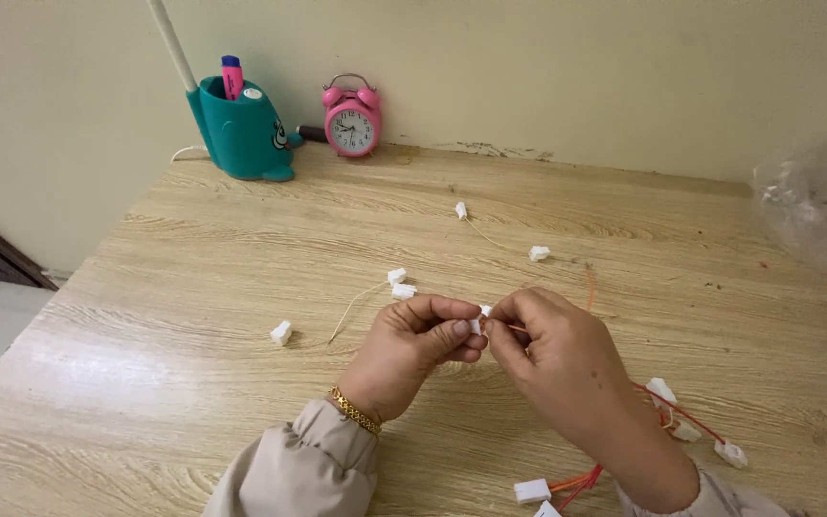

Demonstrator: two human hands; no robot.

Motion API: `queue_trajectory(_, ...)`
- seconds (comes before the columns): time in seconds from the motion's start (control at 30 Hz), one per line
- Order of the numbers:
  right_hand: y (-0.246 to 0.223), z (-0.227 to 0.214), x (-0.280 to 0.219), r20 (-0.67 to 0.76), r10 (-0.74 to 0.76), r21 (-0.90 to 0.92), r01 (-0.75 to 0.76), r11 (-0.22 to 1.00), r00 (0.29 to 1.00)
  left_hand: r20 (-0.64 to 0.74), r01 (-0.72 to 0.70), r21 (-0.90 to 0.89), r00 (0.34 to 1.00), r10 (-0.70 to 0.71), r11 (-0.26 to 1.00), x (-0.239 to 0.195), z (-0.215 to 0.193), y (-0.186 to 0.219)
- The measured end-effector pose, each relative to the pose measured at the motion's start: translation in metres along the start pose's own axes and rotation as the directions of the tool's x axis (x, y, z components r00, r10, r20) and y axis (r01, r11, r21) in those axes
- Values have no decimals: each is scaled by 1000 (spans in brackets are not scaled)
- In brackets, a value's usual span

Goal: The person assembles a wire harness by connecting multiple orange wires with white plastic connectors. They repeatedly pick up individual wires and connectors from a wooden table, align the ends, and press them together to form a continuous chain of connected wires.

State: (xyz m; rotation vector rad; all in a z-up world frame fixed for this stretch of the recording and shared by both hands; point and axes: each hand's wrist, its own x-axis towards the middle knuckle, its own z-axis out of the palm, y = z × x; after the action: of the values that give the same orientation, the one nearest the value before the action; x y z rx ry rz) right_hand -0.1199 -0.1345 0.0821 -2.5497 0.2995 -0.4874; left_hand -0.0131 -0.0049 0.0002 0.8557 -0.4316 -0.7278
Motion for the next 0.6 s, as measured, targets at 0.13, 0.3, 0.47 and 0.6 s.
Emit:
queue_trajectory(0.13, 8, 7, 3, -1, -38, 65, 38, 997, 999, -45, 9, 68, 999, -6, 998, 2, -1, 0)
queue_trajectory(0.3, -3, -2, 4, 36, 101, 92, -104, 990, 994, -55, 25, 48, 998, -22, 999, -1, 6, 6)
queue_trajectory(0.47, 1, 2, 6, 27, 61, 85, -63, 994, 998, -54, 16, 62, 998, -13, 998, 4, -3, -2)
queue_trajectory(0.6, 9, 8, 18, 55, 134, 244, -144, 959, 989, -110, -66, 185, 990, 87, 981, 12, -2, -5)
